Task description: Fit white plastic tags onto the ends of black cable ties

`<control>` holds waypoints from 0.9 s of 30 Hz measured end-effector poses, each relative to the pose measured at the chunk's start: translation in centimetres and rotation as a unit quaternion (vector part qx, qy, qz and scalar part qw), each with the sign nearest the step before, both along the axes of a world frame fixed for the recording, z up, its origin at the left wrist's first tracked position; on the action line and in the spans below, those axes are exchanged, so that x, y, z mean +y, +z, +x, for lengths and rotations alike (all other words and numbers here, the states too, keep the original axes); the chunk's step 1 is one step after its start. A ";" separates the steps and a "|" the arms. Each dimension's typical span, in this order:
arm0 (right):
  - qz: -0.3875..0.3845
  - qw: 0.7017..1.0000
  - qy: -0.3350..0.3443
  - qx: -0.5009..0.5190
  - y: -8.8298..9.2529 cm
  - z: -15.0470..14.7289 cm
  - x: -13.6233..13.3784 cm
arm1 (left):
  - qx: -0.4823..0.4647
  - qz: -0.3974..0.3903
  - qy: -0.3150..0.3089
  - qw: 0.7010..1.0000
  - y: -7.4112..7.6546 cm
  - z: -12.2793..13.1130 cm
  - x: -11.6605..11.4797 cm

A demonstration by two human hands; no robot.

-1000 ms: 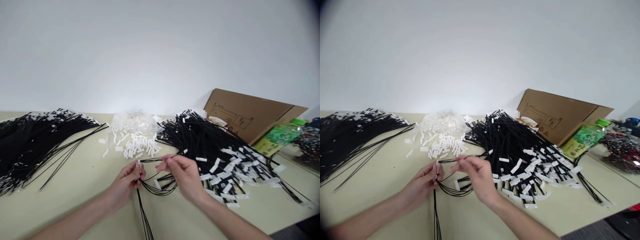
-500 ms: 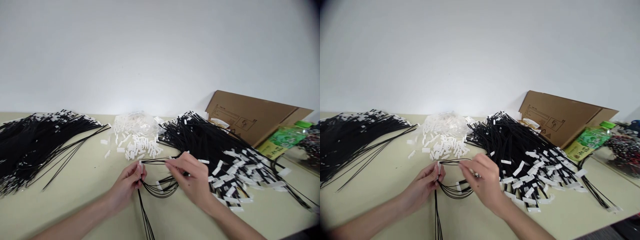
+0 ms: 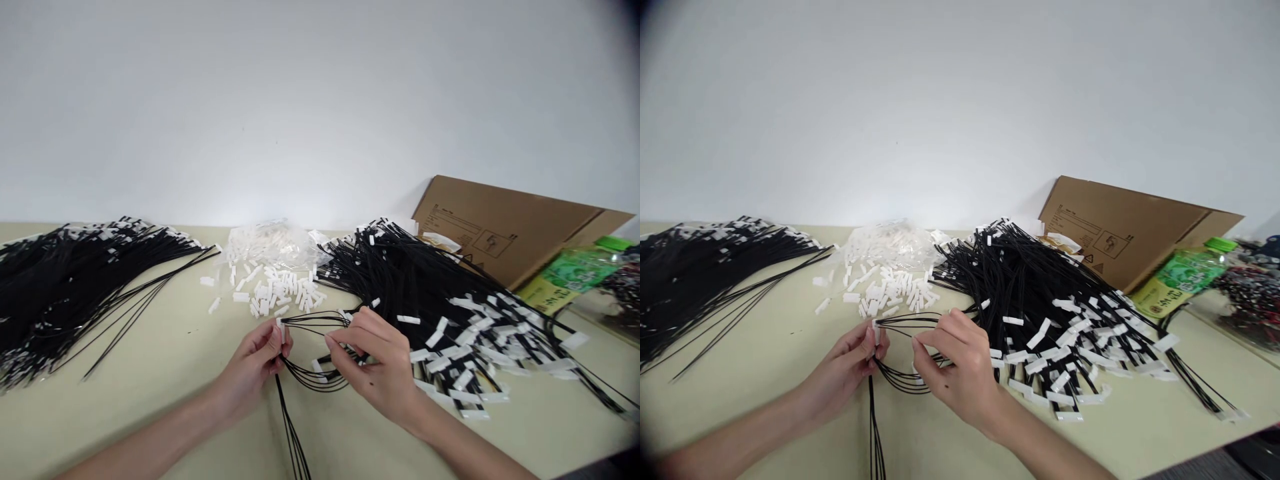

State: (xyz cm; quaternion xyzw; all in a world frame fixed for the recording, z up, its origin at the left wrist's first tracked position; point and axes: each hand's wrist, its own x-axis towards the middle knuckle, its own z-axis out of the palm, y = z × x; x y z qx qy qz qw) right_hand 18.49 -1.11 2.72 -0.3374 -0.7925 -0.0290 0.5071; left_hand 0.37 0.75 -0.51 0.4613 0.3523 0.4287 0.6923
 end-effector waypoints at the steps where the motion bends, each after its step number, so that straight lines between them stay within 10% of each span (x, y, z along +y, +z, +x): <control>1: -0.001 1.000 0.000 -0.001 0.0 0.0 0.0 | -0.001 0.001 0.002 1.000 0.0 0.0 0.0; 19: -0.036 0.999 -0.012 0.011 0.1 -0.3 -0.3 | 0.023 0.018 0.011 1.000 0.1 0.1 -0.1; 27: -0.205 0.977 0.004 0.053 0.2 -0.2 -0.4 | 0.051 0.049 0.018 0.997 -0.2 0.0 -0.1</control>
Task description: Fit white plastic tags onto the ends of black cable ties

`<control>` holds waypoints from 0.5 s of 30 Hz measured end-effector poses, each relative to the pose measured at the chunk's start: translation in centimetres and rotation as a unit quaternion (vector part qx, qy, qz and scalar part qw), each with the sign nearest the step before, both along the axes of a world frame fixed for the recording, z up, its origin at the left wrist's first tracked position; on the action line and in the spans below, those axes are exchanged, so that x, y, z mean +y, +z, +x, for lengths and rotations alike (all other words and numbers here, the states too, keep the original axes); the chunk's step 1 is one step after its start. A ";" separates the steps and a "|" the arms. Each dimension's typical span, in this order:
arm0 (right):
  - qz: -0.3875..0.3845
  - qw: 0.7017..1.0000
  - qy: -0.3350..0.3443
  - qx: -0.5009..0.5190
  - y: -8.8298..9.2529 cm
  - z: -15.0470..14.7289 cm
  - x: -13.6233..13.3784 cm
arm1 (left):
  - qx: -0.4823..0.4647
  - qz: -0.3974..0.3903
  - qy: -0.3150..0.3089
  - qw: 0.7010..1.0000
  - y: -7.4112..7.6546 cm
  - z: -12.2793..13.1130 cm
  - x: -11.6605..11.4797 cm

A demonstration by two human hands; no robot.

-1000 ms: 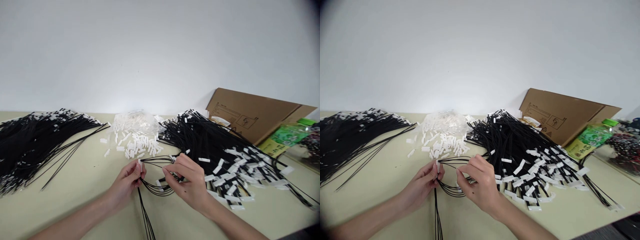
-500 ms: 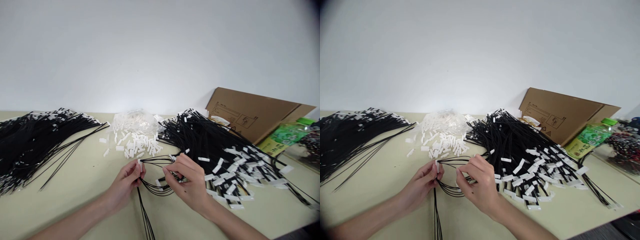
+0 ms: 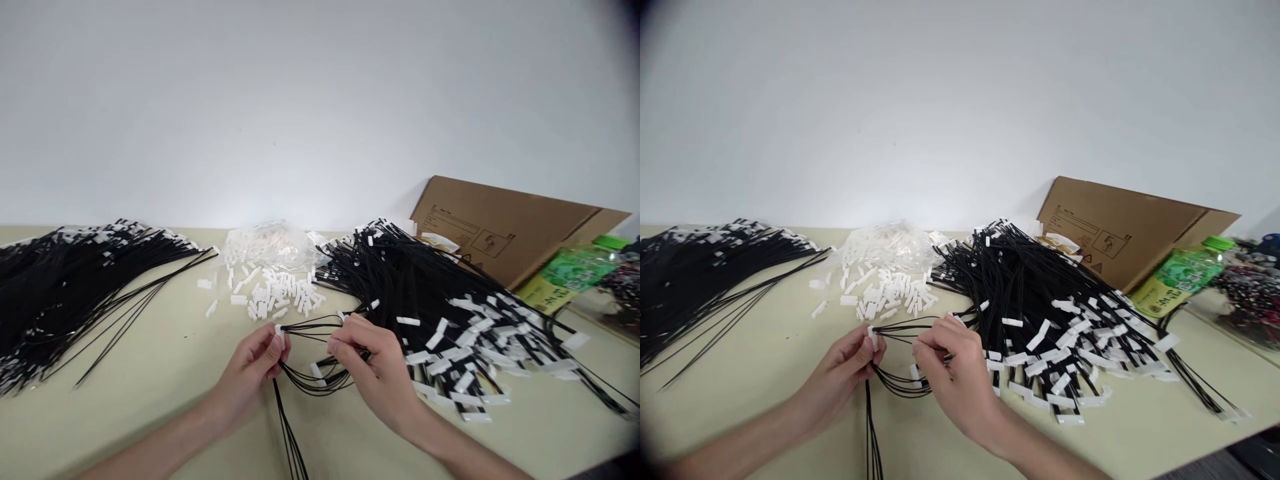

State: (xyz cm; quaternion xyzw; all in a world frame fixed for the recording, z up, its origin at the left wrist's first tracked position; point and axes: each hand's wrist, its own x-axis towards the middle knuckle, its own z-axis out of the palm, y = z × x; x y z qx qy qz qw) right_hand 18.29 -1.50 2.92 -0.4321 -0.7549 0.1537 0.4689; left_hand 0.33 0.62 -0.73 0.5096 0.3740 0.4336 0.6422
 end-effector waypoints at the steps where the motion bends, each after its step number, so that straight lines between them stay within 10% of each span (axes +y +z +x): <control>1: -0.009 1.000 0.005 -0.001 0.0 0.0 0.0 | 0.005 0.003 0.001 1.000 0.0 0.0 0.0; 15: 0.073 0.995 0.018 -0.066 0.1 0.0 0.1 | 0.023 0.016 0.005 1.000 0.2 0.1 -0.1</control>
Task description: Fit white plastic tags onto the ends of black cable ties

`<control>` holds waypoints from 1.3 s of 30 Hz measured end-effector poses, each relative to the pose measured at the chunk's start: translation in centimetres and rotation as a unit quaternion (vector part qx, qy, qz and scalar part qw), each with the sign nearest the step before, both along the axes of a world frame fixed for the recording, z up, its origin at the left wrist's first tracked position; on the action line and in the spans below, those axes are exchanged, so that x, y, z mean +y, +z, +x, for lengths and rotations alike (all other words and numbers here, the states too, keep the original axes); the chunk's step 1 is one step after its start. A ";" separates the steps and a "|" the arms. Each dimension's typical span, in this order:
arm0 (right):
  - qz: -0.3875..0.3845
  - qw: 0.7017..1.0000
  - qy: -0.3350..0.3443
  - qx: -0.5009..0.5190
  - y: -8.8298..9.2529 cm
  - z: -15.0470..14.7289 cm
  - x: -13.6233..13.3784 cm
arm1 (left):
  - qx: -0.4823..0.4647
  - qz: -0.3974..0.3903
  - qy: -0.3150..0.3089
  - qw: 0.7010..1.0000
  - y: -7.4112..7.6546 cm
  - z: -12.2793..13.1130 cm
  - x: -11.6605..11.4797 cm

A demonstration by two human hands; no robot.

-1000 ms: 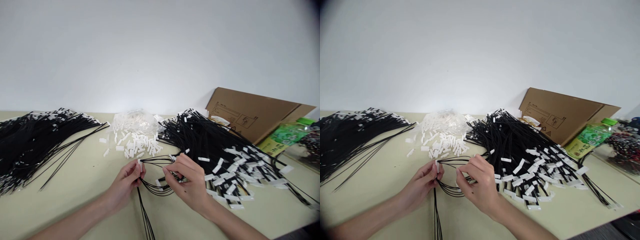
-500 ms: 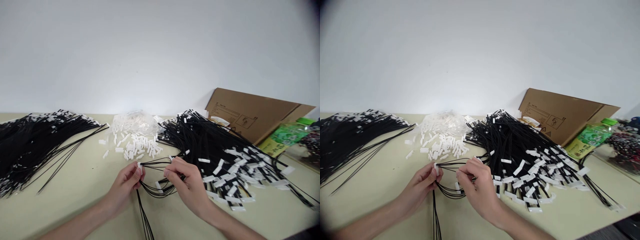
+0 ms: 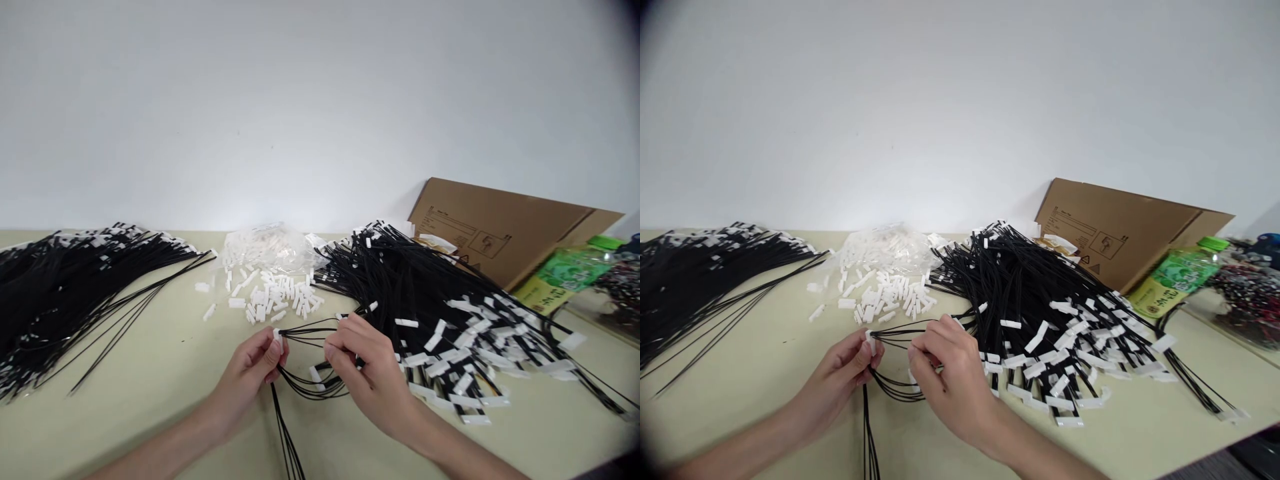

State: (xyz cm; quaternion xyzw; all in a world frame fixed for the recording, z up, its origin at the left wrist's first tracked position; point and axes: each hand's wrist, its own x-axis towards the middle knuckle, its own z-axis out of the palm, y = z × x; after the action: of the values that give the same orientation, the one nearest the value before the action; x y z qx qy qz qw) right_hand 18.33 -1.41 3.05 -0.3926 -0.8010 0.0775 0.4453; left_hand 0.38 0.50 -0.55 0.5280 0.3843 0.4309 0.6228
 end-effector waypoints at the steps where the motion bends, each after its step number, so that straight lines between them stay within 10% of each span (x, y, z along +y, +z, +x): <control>1: 0.013 1.000 -0.002 -0.010 0.0 0.0 0.0 | 0.000 -0.001 0.001 1.000 0.0 0.0 0.0; 32: 0.098 0.984 0.040 -0.140 -2.1 -0.8 0.5 | 0.089 0.062 -0.071 0.992 -0.1 0.0 -0.5; 39: 0.157 0.985 0.068 0.037 1.9 0.4 -1.3 | -0.034 -0.021 -0.024 0.999 0.2 -0.1 0.0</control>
State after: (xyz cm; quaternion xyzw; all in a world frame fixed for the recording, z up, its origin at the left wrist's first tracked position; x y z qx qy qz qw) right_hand 18.75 -2.67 4.98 -0.2598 -0.8110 -0.0048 0.5242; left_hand 0.33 0.50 -0.38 0.5091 0.3593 0.4251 0.6566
